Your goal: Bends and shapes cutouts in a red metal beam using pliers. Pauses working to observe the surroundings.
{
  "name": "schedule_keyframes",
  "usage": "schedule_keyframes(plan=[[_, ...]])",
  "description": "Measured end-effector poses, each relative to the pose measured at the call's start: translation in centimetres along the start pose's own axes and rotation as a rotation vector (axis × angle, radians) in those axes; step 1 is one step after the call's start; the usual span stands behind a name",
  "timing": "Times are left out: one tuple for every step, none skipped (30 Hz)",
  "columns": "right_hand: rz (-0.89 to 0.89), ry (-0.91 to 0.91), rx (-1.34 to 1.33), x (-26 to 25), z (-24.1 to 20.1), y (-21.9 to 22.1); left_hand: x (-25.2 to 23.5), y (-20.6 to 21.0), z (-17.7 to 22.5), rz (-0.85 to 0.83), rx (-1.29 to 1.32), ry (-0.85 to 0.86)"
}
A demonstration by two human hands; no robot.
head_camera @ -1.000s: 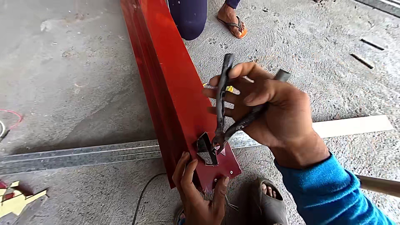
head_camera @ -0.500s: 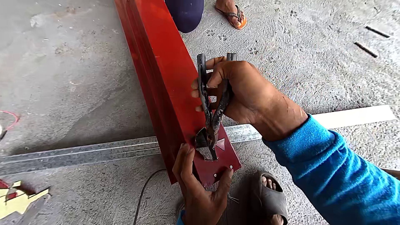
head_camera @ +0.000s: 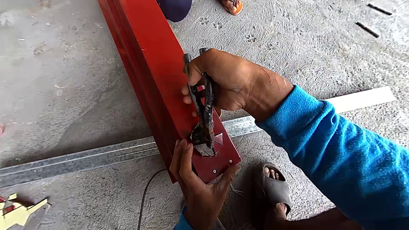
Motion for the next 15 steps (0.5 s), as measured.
schedule_keyframes(plan=[[-0.004,0.005,0.005,0.1,-0.1,0.1,0.0,0.0,0.0,-0.002,-0.002,0.009],[-0.003,0.008,0.006,0.2,-0.1,0.1,-0.1,0.0,0.0,-0.006,-0.005,0.013],[-0.002,0.009,0.001,0.4,-0.2,0.1,-0.1,0.0,0.0,-0.011,-0.011,0.015],[-0.01,0.004,-0.007,0.5,-0.2,-0.1,0.0,0.1,0.1,-0.015,-0.016,0.012],[-0.014,-0.006,-0.014,0.6,-0.2,-0.2,0.0,0.1,0.1,-0.018,-0.02,0.009],[0.0,-0.009,-0.039,0.7,-0.2,-0.3,0.0,0.1,0.1,-0.019,-0.025,0.009],[-0.002,-0.002,-0.074,0.8,-0.2,-0.3,0.0,0.2,0.1,-0.018,-0.029,0.01],[-0.003,0.006,-0.107,0.9,-0.2,-0.4,0.1,0.2,0.1,-0.019,-0.033,0.012],[-0.005,0.009,-0.131,1.1,-0.2,-0.4,0.1,0.3,0.2,-0.018,-0.035,0.013],[0.005,0.004,-0.138,1.2,-0.2,-0.4,0.1,0.3,0.2,-0.019,-0.037,0.014],[0.014,-0.004,-0.137,1.3,-0.1,-0.4,0.1,0.3,0.2,-0.023,-0.039,0.011],[0.018,-0.021,-0.134,1.3,0.0,-0.4,0.1,0.3,0.3,-0.027,-0.044,0.006],[0.029,-0.044,-0.125,1.3,0.1,-0.4,0.0,0.4,0.3,-0.027,-0.046,0.001],[0.026,-0.067,-0.117,1.4,0.2,-0.4,0.0,0.4,0.3,-0.028,-0.048,0.0],[0.03,-0.081,-0.107,1.4,0.3,-0.4,0.0,0.4,0.3,-0.031,-0.051,-0.001]])
Point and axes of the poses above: each hand's wrist, its own x-axis away from the middle knuckle, its own y-axis out of the palm, z = x × y, the point moved 1 cm from there along -x, towards the middle knuckle, and after that the axes turned 15 degrees about y, right-handed, at the moved point
